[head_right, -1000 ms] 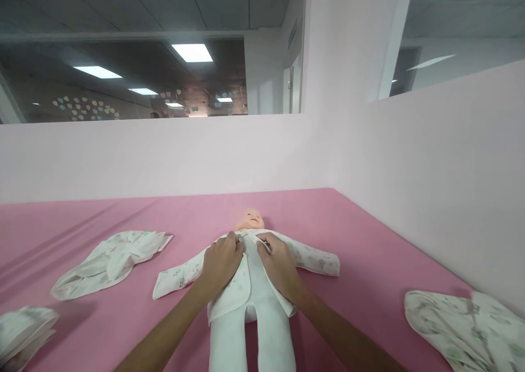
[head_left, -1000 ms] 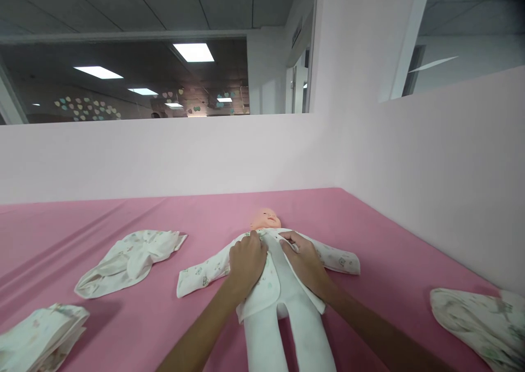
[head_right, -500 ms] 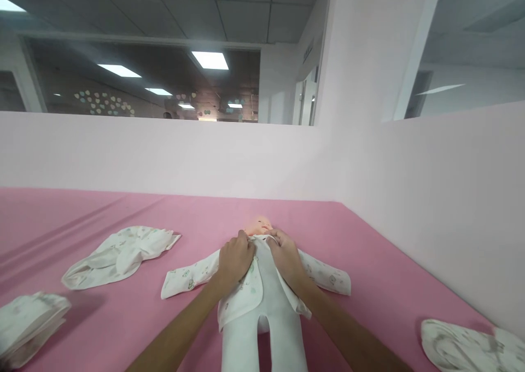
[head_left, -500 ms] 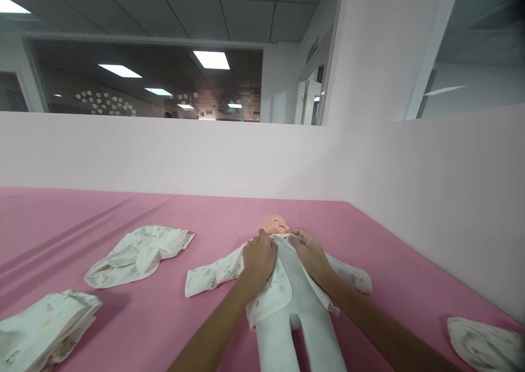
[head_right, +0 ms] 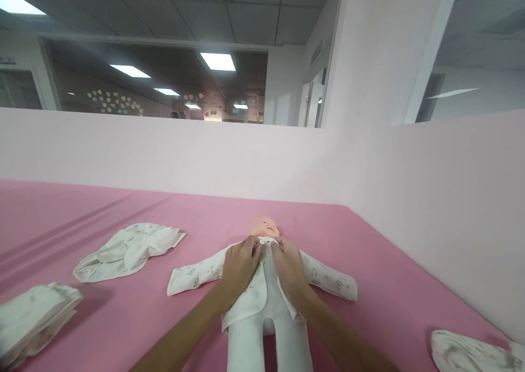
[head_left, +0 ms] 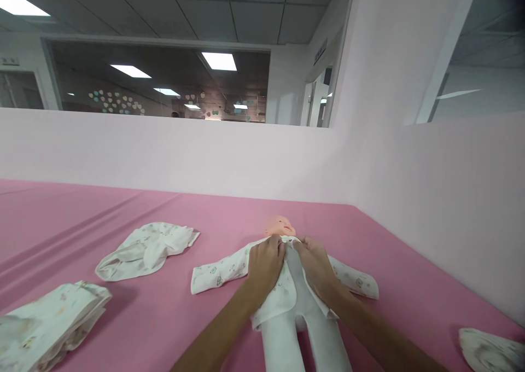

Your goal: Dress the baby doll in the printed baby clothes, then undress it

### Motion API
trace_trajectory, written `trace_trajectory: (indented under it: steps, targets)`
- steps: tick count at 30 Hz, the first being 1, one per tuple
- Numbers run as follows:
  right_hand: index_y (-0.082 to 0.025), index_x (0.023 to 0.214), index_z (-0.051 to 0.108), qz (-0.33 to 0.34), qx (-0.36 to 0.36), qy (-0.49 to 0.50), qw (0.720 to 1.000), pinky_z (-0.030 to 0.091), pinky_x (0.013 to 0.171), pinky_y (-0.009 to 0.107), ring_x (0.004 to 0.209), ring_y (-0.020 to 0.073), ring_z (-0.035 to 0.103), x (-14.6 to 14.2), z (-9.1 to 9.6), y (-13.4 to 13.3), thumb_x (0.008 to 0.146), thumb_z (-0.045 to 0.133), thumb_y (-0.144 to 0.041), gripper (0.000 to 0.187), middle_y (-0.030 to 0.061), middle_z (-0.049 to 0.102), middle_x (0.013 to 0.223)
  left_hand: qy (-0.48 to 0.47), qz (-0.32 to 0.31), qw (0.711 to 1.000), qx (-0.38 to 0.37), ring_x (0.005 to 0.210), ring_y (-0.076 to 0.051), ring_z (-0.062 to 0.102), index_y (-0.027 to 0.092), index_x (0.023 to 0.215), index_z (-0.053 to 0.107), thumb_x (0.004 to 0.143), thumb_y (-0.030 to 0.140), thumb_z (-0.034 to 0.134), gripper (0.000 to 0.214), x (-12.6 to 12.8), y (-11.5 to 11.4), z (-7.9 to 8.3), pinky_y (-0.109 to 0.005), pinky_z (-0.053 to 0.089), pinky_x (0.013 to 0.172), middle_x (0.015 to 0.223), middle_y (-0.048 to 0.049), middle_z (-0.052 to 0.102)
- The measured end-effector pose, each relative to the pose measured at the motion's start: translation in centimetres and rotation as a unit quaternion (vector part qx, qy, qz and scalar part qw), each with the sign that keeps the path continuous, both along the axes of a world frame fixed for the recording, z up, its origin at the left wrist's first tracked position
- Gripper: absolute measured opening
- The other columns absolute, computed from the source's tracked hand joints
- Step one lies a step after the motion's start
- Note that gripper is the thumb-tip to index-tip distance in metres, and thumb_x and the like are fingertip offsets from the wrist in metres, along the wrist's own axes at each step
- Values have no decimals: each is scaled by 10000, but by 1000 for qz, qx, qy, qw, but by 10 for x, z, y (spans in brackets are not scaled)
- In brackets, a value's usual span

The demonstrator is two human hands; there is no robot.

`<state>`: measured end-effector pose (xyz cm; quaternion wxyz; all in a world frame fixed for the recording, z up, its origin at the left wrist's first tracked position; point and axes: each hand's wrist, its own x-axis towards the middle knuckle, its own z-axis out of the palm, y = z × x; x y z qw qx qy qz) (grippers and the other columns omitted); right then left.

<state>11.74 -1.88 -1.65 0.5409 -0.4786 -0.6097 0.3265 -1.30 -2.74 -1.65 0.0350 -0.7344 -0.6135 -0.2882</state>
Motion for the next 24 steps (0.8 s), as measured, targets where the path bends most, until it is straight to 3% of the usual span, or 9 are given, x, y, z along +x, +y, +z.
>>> trace_trajectory:
  steps: [3,9,17,24]
  targets:
    - [-180,910,655,23,-48,35,998,517,695,309,821,218,654,-4,4,-7,804,475,-337,261,57,716,889,7,-7,1000,10,804,-204,649,217,900,567,942,274,405,177,0,0,0,-302,313,611,897,-34,707]
    - [-188,846,641,40,-41,19,998,489,666,301,766,212,630,-4,5,-11,816,447,-323,237,39,697,810,36,-23,999,18,814,-210,653,204,928,567,958,289,392,196,-1,0,-1,-308,309,604,906,-45,709]
    - [-216,896,665,29,31,-94,995,470,765,320,812,206,608,-5,8,-25,883,416,-353,285,23,693,891,72,-69,994,34,802,-210,640,196,911,575,992,318,321,293,-7,-4,-1,-322,295,586,931,-47,700]
    - [-250,882,662,-16,88,-240,967,458,797,356,846,227,625,-4,1,-32,927,347,-337,330,36,703,901,66,-92,993,21,814,-218,633,191,907,572,970,256,346,243,-8,-8,1,-334,311,598,945,-69,684]
